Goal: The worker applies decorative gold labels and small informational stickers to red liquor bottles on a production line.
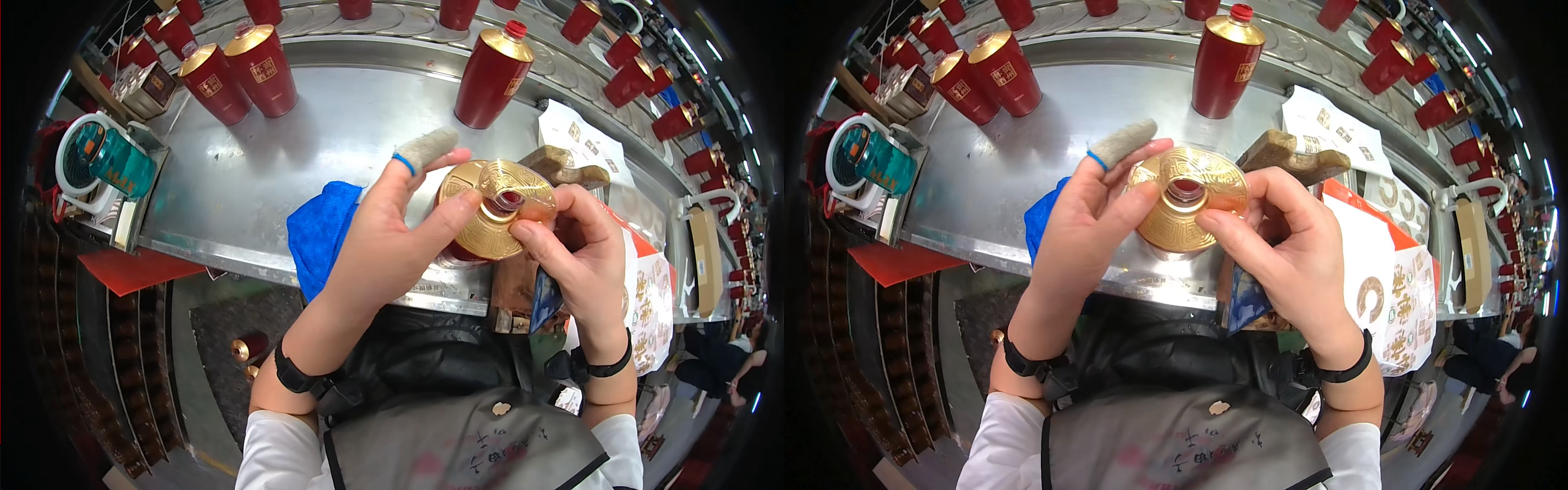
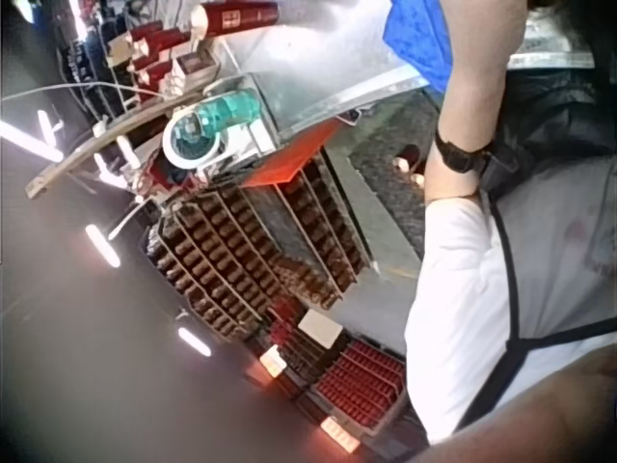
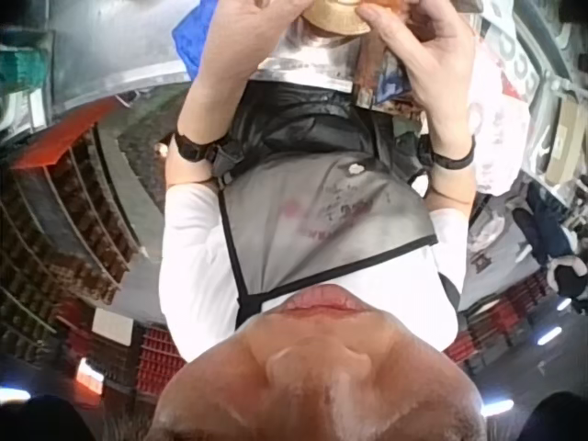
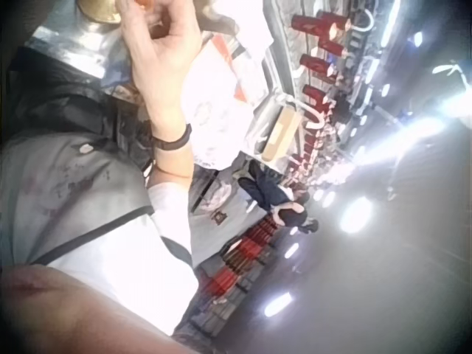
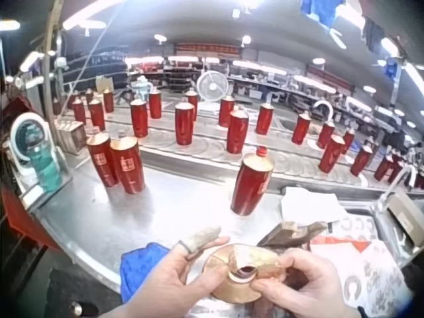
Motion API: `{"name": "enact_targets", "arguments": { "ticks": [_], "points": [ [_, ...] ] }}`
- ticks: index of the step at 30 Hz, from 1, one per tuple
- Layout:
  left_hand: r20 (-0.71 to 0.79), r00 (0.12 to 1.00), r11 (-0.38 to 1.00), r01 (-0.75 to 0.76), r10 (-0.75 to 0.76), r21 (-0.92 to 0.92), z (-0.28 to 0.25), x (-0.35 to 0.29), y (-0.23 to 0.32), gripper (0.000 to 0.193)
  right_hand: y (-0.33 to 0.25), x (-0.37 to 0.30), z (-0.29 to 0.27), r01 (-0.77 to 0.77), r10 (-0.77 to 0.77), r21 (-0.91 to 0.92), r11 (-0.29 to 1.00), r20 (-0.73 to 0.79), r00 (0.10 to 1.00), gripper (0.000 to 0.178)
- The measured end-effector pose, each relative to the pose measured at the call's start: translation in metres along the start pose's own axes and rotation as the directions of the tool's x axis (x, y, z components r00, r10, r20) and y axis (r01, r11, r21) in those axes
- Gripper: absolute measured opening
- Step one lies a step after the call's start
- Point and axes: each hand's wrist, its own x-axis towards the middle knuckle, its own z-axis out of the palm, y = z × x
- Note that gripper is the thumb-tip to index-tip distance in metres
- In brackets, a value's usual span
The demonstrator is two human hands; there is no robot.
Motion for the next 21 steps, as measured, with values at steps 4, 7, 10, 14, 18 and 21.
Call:
{"name": "enact_targets", "arguments": {
  "ticks": [4,7,10,14,18,21],
  "points": [
    [0.023,0.998,0.99,0.063,-0.061,-0.124,0.002,-0.001,0.001,0.046,0.003,0.0,-0.001,-0.005,0.005,0.008,1.0,0.008,1.0,0.018],
    [0.0,0.999,0.987,0.031,-0.032,-0.16,0.003,0.0,-0.003,0.042,0.001,0.0,-0.001,-0.004,0.004,0.002,1.0,0.015,1.0,0.018],
    [0.027,0.998,0.975,0.053,-0.048,-0.215,0.004,0.0,-0.004,0.042,0.0,0.0,-0.002,-0.016,0.016,-0.004,1.0,0.018,1.0,0.018],
    [0.044,0.997,0.972,0.069,-0.06,-0.226,0.004,0.001,-0.009,0.039,0.002,-0.001,-0.003,-0.005,0.005,0.032,0.999,0.018,1.0,0.02],
    [0.044,0.993,0.975,0.118,-0.112,-0.186,0.004,0.002,-0.006,0.036,-0.002,0.0,0.0,-0.009,0.008,0.045,0.999,0.041,0.999,0.021],
    [0.05,0.995,0.982,0.094,-0.087,-0.161,0.006,0.003,-0.012,0.036,-0.003,-0.001,-0.001,-0.009,0.008,0.036,0.999,0.041,0.999,0.021]
  ]
}}
